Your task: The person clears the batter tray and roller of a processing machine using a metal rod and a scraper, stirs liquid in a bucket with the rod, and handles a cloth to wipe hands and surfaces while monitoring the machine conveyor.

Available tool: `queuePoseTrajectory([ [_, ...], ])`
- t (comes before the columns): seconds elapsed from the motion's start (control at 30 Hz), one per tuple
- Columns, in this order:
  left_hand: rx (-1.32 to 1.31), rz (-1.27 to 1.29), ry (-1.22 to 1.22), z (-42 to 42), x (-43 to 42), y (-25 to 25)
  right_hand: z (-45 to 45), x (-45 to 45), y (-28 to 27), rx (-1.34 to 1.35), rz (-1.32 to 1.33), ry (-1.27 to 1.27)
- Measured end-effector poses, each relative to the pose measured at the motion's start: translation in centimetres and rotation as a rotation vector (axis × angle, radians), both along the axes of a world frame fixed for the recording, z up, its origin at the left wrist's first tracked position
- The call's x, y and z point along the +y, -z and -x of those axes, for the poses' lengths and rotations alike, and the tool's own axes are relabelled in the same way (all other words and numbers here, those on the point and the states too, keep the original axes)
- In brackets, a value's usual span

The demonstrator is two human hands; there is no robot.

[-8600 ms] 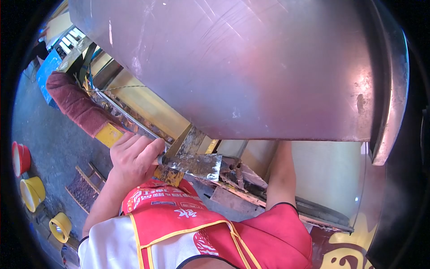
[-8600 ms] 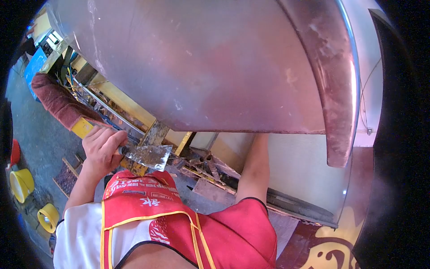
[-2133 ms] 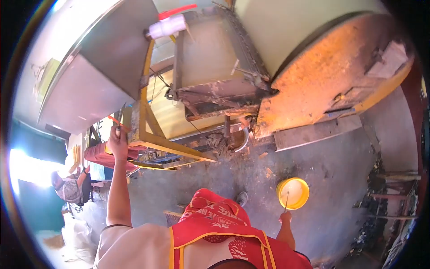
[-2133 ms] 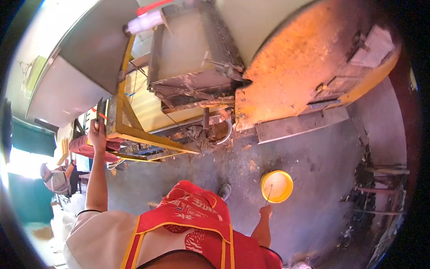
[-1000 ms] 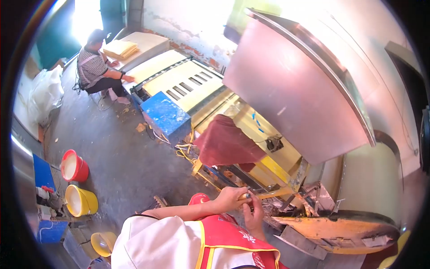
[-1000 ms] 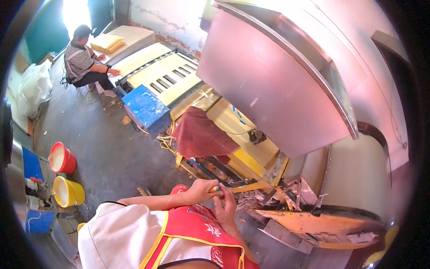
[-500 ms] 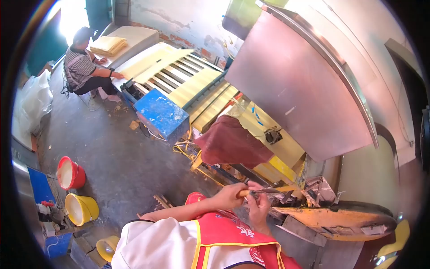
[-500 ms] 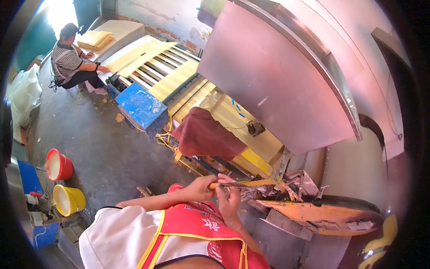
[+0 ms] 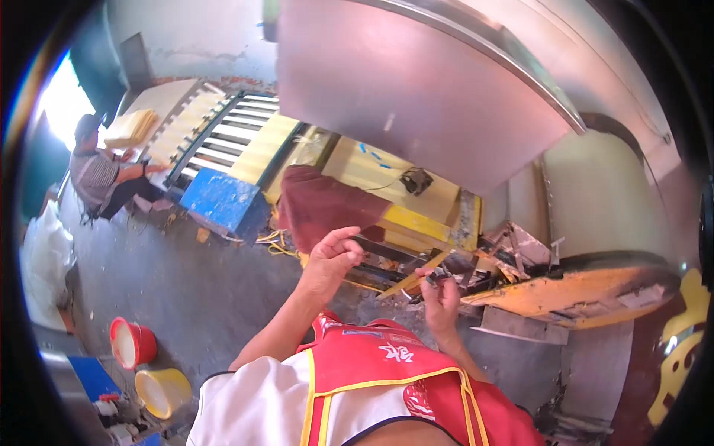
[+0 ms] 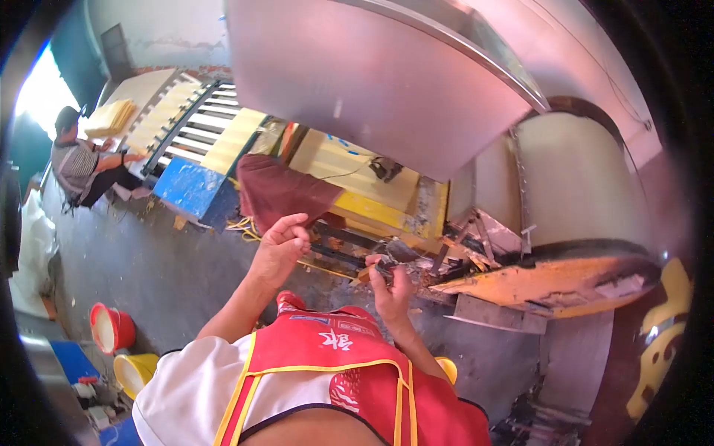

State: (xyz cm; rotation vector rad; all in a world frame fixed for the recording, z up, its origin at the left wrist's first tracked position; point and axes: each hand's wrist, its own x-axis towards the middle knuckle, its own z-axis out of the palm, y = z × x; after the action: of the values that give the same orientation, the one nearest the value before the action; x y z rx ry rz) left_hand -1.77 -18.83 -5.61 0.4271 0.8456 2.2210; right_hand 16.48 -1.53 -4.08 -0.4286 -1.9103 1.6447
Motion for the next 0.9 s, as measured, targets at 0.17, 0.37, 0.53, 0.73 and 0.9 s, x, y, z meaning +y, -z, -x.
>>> queuePoseTrajectory([
  [0.17,-0.100,0.043,0.000,-1.8,2.5,0.8,-2.7,3.7,1.4,0.014,-0.125,0.118],
  [0.37,-0.031,0.147,0.003,-3.8,3.3,1.9,-3.7,8.1,0.0,-0.098,-0.297,0.389],
  [0.53,0.018,0.193,-0.049,-5.4,3.9,1.0,-1.7,10.9,-1.6,-0.075,-0.380,0.408],
  [0.73,0.105,0.173,-0.100,-5.4,2.3,2.3,0.5,11.7,-2.6,-0.101,-0.580,0.351],
  [0.9,0.069,0.314,-0.243,-5.9,0.4,1.7,1.4,12.0,-2.7,-0.196,-0.595,0.368],
])
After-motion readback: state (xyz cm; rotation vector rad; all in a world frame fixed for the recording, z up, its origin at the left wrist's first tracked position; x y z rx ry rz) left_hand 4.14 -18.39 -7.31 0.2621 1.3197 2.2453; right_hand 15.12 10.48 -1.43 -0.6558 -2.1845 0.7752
